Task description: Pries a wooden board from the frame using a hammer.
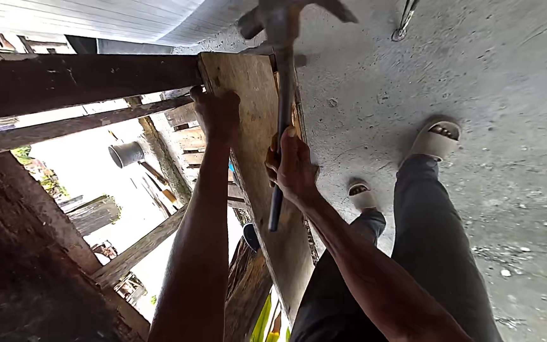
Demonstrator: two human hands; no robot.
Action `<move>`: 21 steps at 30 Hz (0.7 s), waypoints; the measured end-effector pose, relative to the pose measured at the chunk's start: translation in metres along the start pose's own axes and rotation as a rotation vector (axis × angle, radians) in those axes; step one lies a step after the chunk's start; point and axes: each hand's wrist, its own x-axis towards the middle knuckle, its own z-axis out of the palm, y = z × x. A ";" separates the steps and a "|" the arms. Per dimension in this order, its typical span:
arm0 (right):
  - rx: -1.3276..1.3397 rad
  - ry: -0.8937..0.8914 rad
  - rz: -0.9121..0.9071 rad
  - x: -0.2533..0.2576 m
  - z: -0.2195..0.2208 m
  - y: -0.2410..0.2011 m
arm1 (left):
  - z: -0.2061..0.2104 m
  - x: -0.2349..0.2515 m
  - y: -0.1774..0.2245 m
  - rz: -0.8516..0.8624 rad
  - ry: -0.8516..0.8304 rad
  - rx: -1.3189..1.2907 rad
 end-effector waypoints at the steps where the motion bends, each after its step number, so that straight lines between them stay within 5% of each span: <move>1: 0.030 0.000 -0.006 0.004 0.005 0.002 | -0.001 0.003 0.004 0.008 0.010 0.013; 7: -0.165 -0.068 0.204 -0.003 -0.037 -0.007 | -0.003 0.003 0.007 0.046 0.015 0.010; 14: -0.130 0.509 0.281 -0.116 -0.196 -0.007 | -0.002 -0.004 0.005 0.073 0.080 0.063; 18: -0.266 0.764 0.275 -0.226 -0.292 0.008 | 0.003 -0.019 0.011 0.021 0.167 0.062; 21: -0.226 0.913 0.308 -0.308 -0.333 0.027 | -0.003 -0.011 -0.034 0.171 0.157 0.048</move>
